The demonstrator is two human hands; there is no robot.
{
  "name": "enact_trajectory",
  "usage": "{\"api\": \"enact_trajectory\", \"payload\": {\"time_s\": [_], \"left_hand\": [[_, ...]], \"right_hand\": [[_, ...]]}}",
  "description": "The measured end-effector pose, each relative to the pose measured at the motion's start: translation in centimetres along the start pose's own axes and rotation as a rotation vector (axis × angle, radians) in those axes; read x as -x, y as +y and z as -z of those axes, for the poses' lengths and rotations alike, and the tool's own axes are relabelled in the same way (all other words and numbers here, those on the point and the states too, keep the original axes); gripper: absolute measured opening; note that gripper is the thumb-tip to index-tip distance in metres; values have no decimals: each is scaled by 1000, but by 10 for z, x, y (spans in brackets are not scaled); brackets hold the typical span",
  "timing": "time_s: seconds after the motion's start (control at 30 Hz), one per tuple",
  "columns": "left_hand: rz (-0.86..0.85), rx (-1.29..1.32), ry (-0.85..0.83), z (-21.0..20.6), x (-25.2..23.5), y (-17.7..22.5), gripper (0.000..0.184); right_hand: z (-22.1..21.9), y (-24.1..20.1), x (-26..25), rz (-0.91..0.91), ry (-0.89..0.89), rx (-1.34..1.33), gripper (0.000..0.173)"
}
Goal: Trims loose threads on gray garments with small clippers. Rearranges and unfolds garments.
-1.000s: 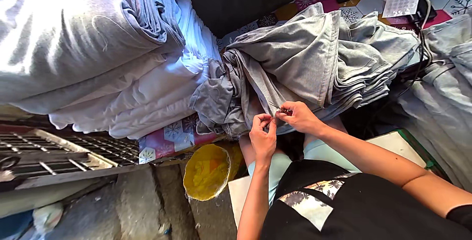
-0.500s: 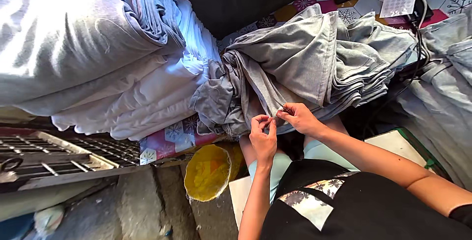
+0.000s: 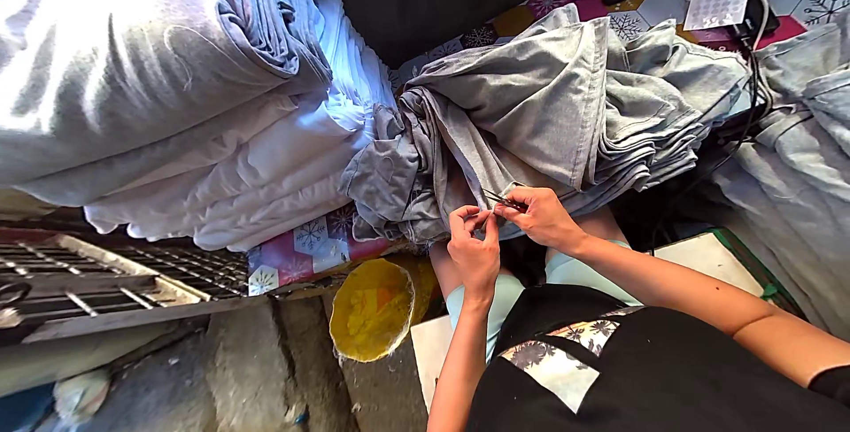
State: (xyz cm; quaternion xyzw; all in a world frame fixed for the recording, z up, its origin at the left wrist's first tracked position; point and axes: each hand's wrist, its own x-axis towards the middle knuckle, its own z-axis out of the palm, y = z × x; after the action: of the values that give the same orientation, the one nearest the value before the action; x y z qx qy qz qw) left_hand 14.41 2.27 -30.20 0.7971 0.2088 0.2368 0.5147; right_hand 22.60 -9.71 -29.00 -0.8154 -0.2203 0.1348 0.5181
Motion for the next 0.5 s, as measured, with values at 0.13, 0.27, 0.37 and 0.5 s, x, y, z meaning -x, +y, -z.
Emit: {"api": "enact_trajectory", "payload": {"time_s": [0.13, 0.27, 0.37, 0.5], "left_hand": [[-114, -88, 4, -2, 3, -6, 27], [-47, 13, -41, 5, -3, -5, 11], [-4, 56, -56, 8, -6, -5, 10], [119, 184, -94, 6, -9, -6, 9]], "right_hand": [[-4, 1, -4, 7, -58, 60, 13], [-8, 12, -12, -136, -146, -421, 15], [-7, 15, -11, -35, -121, -498, 11], [-4, 13, -13, 189, -85, -325, 10]]}}
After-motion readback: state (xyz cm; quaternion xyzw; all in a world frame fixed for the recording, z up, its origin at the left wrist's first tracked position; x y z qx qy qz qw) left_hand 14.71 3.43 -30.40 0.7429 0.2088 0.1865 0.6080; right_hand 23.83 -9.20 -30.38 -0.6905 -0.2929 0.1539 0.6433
